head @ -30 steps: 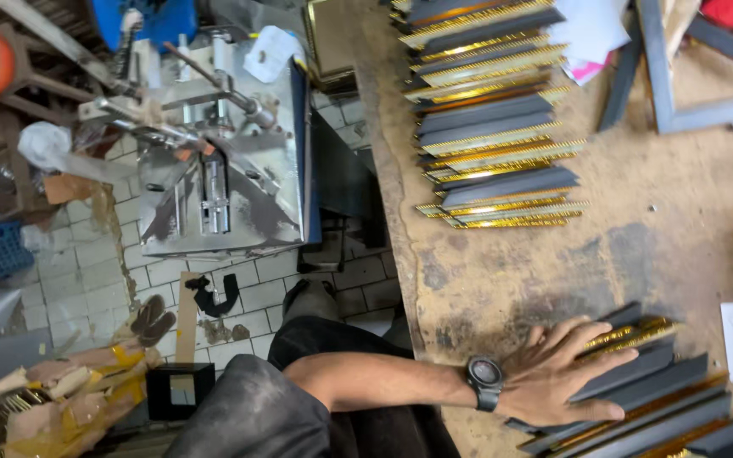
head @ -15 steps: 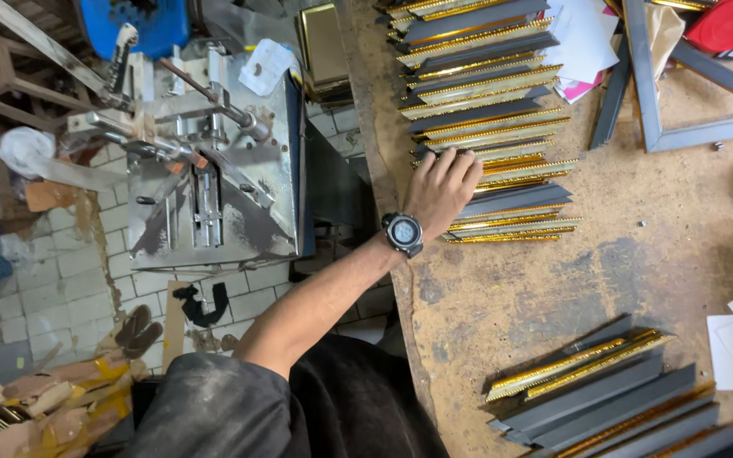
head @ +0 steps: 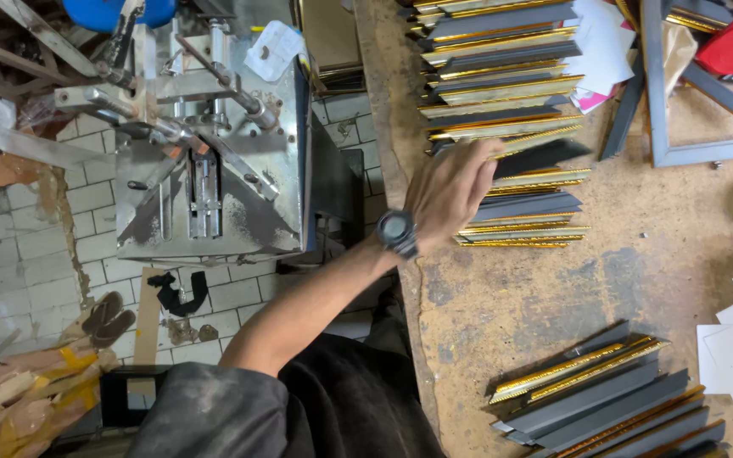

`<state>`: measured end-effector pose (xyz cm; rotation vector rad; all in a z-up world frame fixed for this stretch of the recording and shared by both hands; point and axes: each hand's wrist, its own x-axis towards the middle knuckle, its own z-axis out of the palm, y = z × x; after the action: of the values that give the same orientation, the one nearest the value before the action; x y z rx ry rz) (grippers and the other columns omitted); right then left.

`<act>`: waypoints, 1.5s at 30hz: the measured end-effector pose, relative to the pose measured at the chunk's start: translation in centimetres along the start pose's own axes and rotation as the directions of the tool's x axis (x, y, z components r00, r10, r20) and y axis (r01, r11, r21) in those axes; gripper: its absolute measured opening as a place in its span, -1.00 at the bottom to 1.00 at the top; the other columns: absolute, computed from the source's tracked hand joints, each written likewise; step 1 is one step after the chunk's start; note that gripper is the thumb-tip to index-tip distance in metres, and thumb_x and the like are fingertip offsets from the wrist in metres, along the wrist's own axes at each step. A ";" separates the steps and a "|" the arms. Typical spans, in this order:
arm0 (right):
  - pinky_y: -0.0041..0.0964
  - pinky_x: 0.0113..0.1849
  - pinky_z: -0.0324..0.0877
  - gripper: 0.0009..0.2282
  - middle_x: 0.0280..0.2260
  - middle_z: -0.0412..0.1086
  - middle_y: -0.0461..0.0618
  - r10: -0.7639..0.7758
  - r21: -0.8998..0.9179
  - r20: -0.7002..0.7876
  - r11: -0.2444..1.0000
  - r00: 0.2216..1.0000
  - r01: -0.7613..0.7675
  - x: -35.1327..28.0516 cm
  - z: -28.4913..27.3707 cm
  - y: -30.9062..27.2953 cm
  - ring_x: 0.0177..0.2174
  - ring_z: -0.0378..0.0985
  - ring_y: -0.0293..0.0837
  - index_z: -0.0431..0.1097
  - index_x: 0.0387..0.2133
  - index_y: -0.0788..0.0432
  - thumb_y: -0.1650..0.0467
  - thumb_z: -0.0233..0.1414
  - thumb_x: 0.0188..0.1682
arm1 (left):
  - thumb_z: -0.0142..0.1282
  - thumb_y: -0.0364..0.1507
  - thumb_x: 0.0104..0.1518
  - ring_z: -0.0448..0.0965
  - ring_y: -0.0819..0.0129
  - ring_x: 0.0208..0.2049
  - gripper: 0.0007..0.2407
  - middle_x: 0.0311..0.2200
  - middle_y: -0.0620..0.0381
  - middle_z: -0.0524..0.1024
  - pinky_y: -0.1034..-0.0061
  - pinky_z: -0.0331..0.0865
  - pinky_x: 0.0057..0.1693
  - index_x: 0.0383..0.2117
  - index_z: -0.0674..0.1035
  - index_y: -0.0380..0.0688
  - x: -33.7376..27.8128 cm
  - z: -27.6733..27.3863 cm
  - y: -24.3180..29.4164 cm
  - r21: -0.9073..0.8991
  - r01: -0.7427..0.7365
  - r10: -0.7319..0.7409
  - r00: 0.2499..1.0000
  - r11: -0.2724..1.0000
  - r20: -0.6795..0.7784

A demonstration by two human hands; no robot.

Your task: The person repeatedly picks up two pre-cut frame pieces, places them into a corner-joining machine, and presses the handles to join them. They then remove the joined corner and place it on a workbench, repeating the process with additional frame pieces.

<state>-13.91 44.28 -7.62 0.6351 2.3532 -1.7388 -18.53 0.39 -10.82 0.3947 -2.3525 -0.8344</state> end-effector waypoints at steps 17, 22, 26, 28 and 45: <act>-0.32 -0.31 0.38 -0.58 -0.10 0.46 0.07 -0.065 0.031 0.755 0.997 0.652 0.064 -25.7 29.5 -6.6 -0.32 0.40 -0.17 0.26 0.18 0.26 0.56 -0.05 0.00 | -0.01 -0.48 0.33 0.51 0.18 -0.31 -0.78 -0.32 -0.15 0.54 0.29 0.39 -0.26 0.02 0.44 -0.34 -24.2 -38.9 -11.5 0.410 0.472 -0.421 0.882 0.781 -0.213; -0.19 -0.05 0.48 -0.68 0.03 0.45 0.10 -0.613 0.192 0.790 0.302 0.036 0.934 -33.7 42.6 -6.4 -0.11 0.51 -0.02 0.44 0.10 0.18 0.51 0.15 0.06 | 0.22 -0.51 0.34 0.57 0.15 -0.07 -0.80 0.01 0.02 0.56 0.35 0.51 -0.01 0.03 0.61 -0.29 -26.0 -43.5 -20.6 0.546 0.183 -0.162 0.983 0.818 -0.086; 0.02 -0.05 0.31 -0.65 0.03 0.41 0.17 -0.613 0.065 0.789 0.002 -0.050 0.998 -35.0 49.0 -4.1 -0.04 0.37 0.12 0.43 0.11 0.28 0.42 0.12 0.06 | 0.34 -0.40 0.19 0.41 0.11 0.04 -0.77 -0.01 0.06 0.53 0.25 0.34 0.10 -0.05 0.67 -0.11 -25.8 -43.5 -22.7 0.598 0.195 -0.158 0.981 0.778 -0.114; 0.03 -0.02 0.26 -0.65 0.06 0.37 0.16 -0.613 -0.016 0.790 -0.059 -0.024 0.998 -34.0 49.1 -2.6 0.00 0.33 0.11 0.43 0.14 0.27 0.41 0.10 0.09 | 0.38 -0.34 0.07 0.33 0.10 0.01 -0.76 -0.08 0.03 0.53 0.19 0.20 0.03 -0.11 0.73 0.12 -23.6 -42.9 -24.0 0.647 0.236 -0.141 0.970 0.725 -0.197; -0.06 -0.04 0.18 -0.72 -0.06 0.32 -0.09 -0.613 -0.174 0.787 -0.100 0.077 0.980 -30.1 54.6 -0.1 -0.06 0.21 -0.03 0.47 0.22 -0.25 0.20 0.16 0.26 | 0.40 -0.31 0.27 0.24 0.19 -0.12 -0.74 -0.28 0.26 0.35 0.31 0.27 0.05 0.07 0.69 0.12 -21.5 -42.7 -28.2 0.430 0.251 -0.240 0.967 0.867 -0.081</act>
<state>6.05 -14.41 -14.09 -1.7334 2.6961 -0.5227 27.09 -31.20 -12.16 0.9033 -2.4909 -0.3898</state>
